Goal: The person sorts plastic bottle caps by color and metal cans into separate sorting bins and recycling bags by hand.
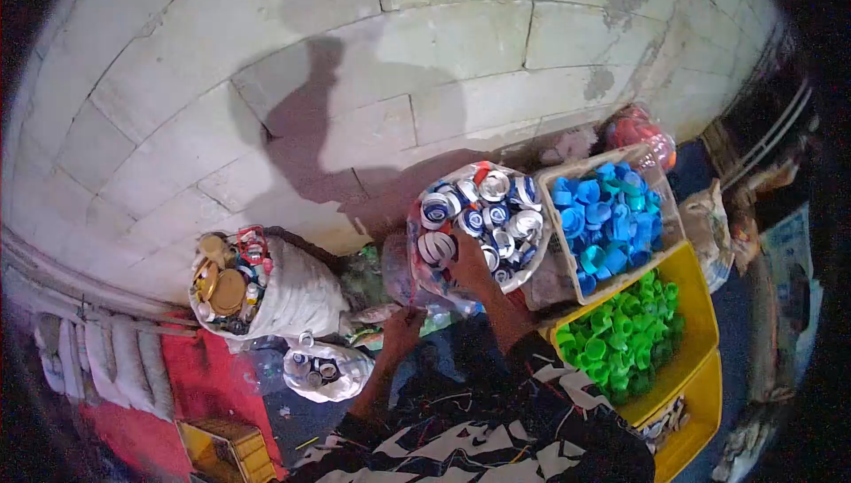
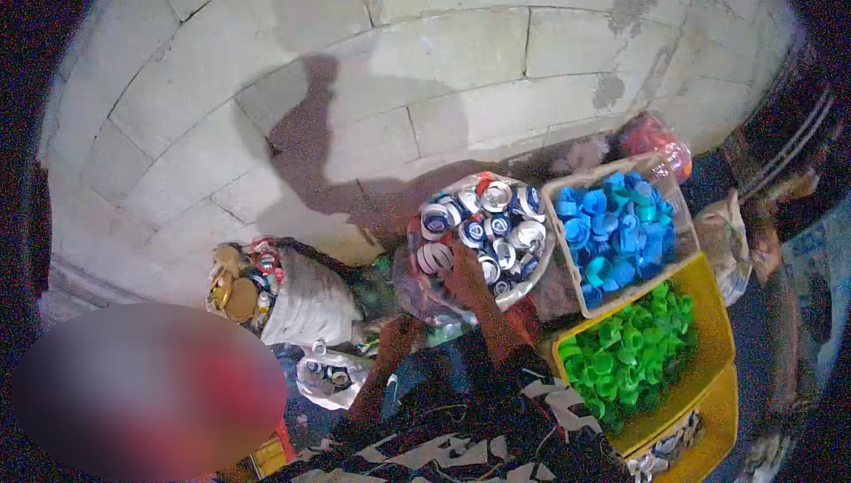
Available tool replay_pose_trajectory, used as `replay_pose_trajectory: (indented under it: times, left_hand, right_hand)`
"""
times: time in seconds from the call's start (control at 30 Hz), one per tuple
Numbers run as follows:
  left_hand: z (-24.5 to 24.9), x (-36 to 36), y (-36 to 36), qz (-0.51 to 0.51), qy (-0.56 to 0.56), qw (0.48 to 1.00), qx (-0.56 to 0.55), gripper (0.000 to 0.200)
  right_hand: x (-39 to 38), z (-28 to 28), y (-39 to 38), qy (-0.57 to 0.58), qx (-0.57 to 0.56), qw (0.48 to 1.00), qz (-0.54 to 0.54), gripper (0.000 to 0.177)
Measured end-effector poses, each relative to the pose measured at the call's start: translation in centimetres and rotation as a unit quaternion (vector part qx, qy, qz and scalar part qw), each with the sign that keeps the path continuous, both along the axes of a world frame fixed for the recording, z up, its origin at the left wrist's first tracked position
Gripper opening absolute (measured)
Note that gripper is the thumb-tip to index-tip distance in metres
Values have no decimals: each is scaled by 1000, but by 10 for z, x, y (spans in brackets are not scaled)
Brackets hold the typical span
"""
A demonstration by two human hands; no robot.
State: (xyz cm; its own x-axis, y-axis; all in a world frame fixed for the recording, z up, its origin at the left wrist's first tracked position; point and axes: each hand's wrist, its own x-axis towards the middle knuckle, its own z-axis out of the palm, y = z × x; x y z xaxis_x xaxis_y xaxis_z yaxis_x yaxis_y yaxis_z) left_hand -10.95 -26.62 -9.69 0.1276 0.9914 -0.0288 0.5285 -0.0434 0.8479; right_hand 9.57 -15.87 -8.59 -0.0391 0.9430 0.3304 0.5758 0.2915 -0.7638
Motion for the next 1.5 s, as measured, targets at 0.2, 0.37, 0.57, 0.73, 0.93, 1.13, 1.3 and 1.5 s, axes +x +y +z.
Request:
replay_pose_trajectory:
  times: [0.2, 0.37, 0.57, 0.73, 0.93, 1.13, 1.3, 1.5]
  left_hand:
    - [8, 27, 12, 54, 88, 995, -6, 31]
    - [24, 65, 41, 83, 43, 996, -8, 29]
    - [43, 120, 76, -61, 108, 973, 193, 30]
    - [34, 154, 90, -78, -28, 994, 67, 34]
    - [34, 145, 107, -86, -118, 984, -105, 32]
    - [41, 127, 112, -57, -227, 966, -110, 16]
    - [59, 114, 120, -15, -220, 972, -86, 20]
    - [51, 91, 138, 1, -350, 937, 3, 42]
  right_hand:
    - [20, -36, 35, 87, -41, 994, 59, 55]
    - [57, -53, 21, 78, -62, 994, -51, 55]
    - [100, -76, 3, 261, -139, 955, -21, 57]
    - [113, -73, -6, 276, -143, 950, -14, 60]
    - [125, -57, -13, 295, -215, 930, -39, 59]
    - [113, -16, -10, 458, -229, 859, -1, 46]
    - [115, -37, -2, 629, -193, 753, 13, 38]
    - [114, -28, -7, 500, -190, 835, -128, 31]
